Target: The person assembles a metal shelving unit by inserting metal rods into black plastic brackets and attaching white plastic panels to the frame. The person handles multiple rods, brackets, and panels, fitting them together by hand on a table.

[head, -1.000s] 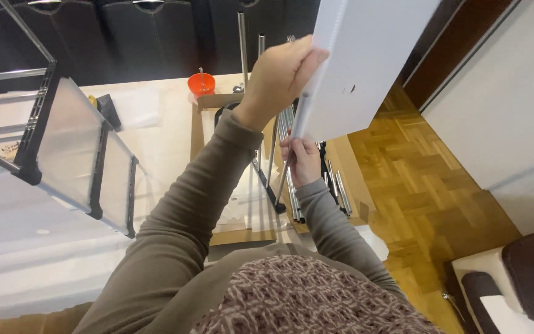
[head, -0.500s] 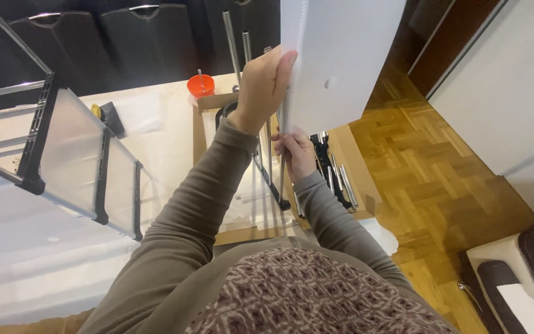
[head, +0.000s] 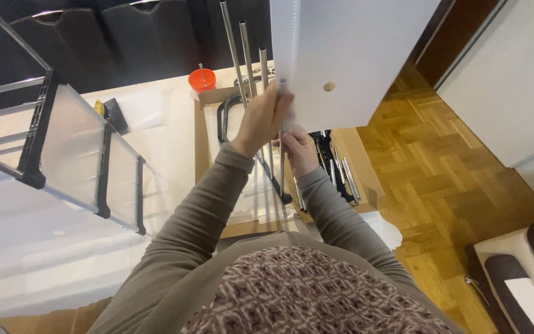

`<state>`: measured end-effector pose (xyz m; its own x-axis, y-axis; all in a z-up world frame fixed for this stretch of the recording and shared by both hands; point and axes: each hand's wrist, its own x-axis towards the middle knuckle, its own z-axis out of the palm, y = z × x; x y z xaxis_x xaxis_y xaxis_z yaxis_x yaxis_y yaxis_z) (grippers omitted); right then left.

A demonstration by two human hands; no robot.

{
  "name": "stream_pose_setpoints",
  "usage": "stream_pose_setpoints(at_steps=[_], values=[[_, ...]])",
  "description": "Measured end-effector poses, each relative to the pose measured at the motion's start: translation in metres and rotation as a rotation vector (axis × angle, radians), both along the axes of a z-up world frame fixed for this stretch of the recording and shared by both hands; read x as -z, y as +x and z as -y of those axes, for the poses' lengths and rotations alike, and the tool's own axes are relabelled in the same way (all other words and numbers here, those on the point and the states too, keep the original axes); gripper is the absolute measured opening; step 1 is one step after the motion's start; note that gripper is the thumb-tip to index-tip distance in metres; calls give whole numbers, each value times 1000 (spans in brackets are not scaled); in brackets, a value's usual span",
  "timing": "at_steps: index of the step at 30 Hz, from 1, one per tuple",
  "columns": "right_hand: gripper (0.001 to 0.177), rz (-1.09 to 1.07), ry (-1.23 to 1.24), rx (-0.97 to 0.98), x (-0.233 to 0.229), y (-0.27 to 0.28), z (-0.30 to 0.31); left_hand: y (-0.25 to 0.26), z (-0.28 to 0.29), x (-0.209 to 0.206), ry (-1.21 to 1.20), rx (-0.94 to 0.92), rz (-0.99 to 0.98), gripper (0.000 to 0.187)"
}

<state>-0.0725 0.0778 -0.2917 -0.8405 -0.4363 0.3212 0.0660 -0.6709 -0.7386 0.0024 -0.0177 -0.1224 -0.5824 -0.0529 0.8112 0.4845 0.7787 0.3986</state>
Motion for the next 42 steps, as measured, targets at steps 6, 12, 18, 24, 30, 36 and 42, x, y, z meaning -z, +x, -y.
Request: stream_pose_setpoints(at_steps=[6,12,18,24,30,36,42], values=[[23,63,-40,73,-43,22,-20,11,-11,1,27,-92,-1,25],[8,117,153,88,26,14,-37,-19,-12,101,7,-183,82,28],[4,176,279,30,65,15,-49,-11,-12,156,58,-246,236,33],[17,233,487,-30,94,14,-56,-14,-28,211,53,-346,279,34],[20,228,748,-66,116,5,-63,-3,-36,244,79,-441,361,34],[37,316,886,-71,137,14,-78,5,-44,272,148,-375,458,36],[51,507,889,-112,162,17,-67,17,-53,254,175,-394,504,40]])
